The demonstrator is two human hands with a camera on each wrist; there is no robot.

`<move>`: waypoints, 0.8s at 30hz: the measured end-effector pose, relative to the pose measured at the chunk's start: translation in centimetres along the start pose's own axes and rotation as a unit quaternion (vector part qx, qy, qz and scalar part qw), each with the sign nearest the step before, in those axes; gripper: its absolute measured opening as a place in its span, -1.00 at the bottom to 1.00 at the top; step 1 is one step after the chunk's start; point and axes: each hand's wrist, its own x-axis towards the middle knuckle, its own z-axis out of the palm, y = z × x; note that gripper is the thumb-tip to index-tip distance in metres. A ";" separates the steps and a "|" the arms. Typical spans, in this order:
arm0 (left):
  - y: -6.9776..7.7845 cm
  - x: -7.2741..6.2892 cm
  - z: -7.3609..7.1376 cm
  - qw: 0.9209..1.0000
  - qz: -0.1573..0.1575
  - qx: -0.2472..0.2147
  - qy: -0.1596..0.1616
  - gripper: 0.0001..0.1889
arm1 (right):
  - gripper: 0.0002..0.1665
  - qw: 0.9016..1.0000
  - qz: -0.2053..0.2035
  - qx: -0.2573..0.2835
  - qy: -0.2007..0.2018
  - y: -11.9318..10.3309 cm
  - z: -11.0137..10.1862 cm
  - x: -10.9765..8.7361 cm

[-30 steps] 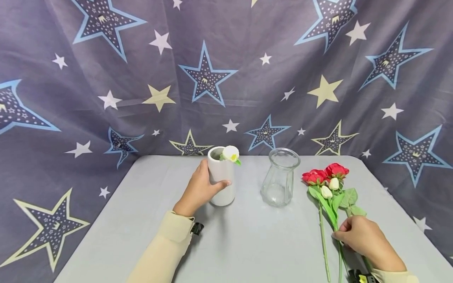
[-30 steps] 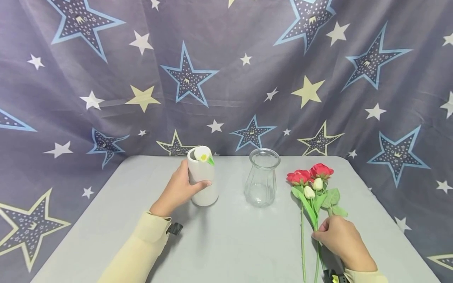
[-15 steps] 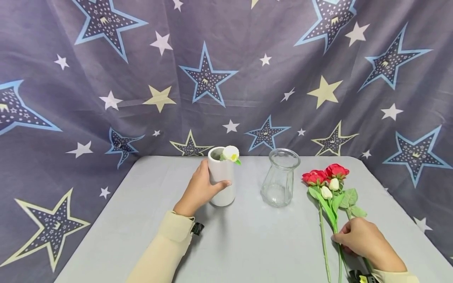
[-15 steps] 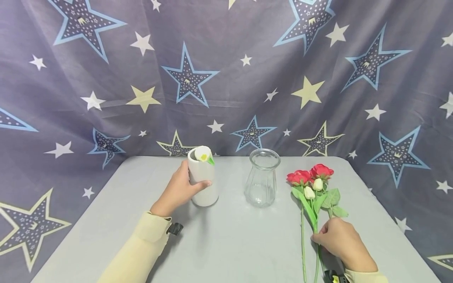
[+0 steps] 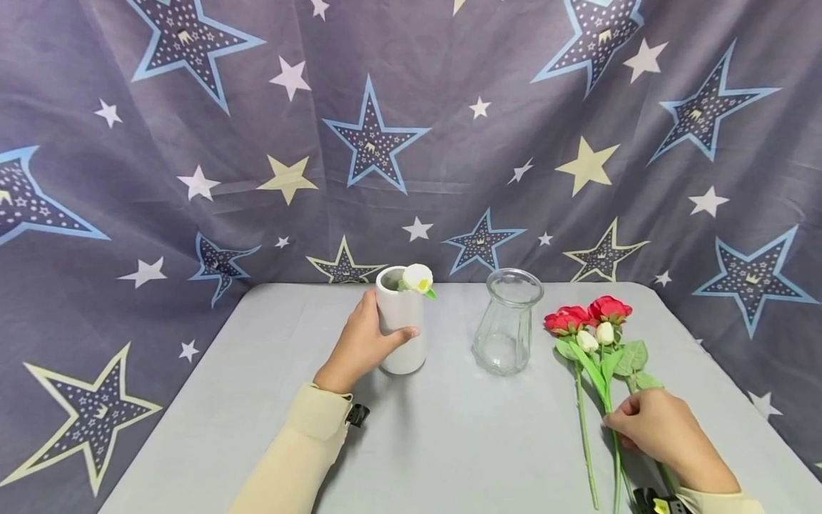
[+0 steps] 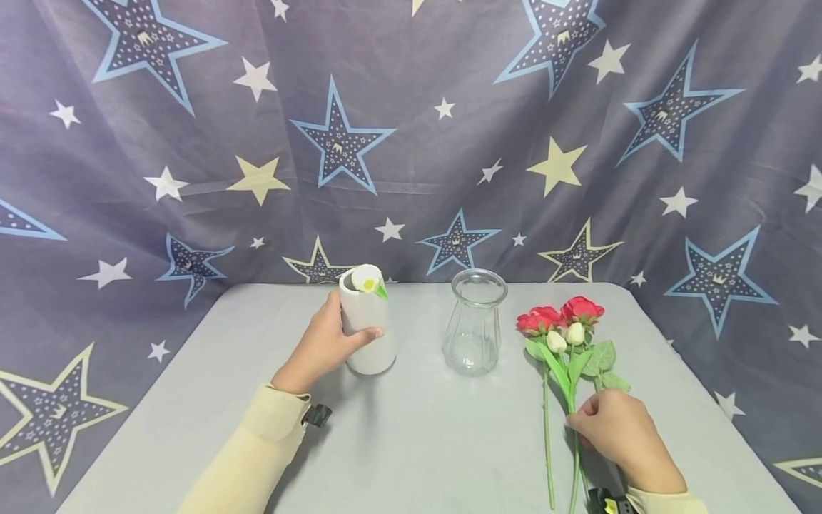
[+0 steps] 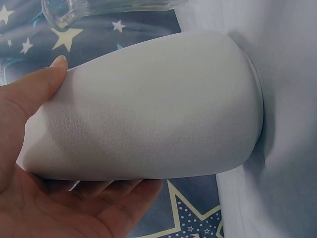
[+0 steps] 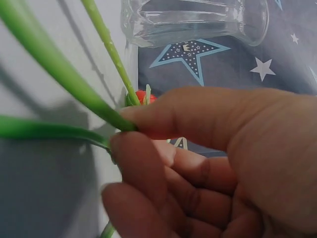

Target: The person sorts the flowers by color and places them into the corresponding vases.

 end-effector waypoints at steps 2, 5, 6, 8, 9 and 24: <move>-0.1 0.0 0.0 1.000 -0.001 0.001 -0.001 -0.03 | -0.72 1.000 -0.001 0.001 0.008 0.0 -0.1 0.0; -0.1 0.0 0.0 1.000 0.001 0.002 -0.002 -0.02 | -0.76 1.000 -0.005 0.003 0.023 0.0 -0.2 -0.1; -0.1 0.0 0.0 1.000 0.002 0.002 -0.002 -0.02 | -0.77 1.000 -0.006 0.003 0.028 0.0 -0.3 -0.1; -0.1 0.0 0.0 1.000 0.006 0.003 -0.001 -0.01 | -0.79 0.999 -0.011 0.002 0.041 -0.1 -0.4 -0.2; -0.1 0.0 0.0 1.000 0.007 0.002 0.000 -0.01 | -0.79 0.999 -0.013 0.003 0.047 -0.1 -0.5 -0.2; -0.1 0.2 0.0 1.000 0.017 0.008 -0.001 -0.03 | -0.82 0.982 -0.081 0.013 0.172 -0.8 0.3 -0.5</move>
